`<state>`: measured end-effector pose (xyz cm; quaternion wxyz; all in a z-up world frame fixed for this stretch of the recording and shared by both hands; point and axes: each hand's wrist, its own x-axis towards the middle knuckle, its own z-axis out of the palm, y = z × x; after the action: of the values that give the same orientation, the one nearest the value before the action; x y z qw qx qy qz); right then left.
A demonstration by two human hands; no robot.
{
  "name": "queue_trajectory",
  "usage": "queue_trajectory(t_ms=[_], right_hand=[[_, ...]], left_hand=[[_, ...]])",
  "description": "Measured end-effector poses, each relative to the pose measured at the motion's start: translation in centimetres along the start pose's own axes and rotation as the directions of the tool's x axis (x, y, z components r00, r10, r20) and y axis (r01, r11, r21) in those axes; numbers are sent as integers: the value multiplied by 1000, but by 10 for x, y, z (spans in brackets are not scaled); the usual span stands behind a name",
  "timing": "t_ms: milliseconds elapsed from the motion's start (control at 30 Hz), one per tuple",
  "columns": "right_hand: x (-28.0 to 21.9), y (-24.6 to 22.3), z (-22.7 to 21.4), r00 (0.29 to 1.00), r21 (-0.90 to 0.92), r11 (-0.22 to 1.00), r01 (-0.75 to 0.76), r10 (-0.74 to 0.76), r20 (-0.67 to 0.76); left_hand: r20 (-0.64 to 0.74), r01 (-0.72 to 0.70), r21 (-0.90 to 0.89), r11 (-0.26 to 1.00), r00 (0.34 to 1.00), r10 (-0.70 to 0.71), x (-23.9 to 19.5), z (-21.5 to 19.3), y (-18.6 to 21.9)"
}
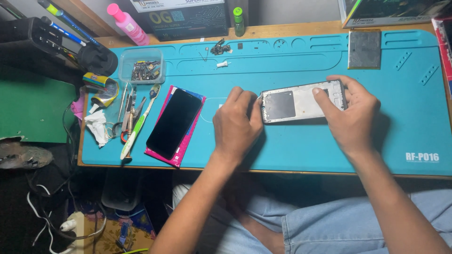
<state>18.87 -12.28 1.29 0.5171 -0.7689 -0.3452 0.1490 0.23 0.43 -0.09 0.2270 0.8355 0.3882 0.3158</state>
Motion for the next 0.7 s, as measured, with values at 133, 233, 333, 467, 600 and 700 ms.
queue_trajectory(t_ms=[133,233,333,467,600,700], right_hand=[[1,-3,-2,1000,-54,998,-12,13,6],[4,-2,-2,1000,-86,996,22,-23,-5],[3,-2,-2,1000,-93,995,24,-25,-4],[2,-2,-1,1000,-100,995,27,-28,-9],[0,-5,0,1000,-63,998,18,-19,-10],[1,1,1,1000,0,1000,7,-7,-14]], left_hand=[[183,39,-13,999,982,-36,24,-18,-8],[239,40,-38,999,971,-29,32,-22,-8],[191,29,-82,996,982,-12,24,-17,-10],[101,-138,-30,990,985,141,12,-12,-11],[36,-209,-13,978,977,209,9,-11,-11],[10,-112,-62,992,994,113,10,-11,-9]])
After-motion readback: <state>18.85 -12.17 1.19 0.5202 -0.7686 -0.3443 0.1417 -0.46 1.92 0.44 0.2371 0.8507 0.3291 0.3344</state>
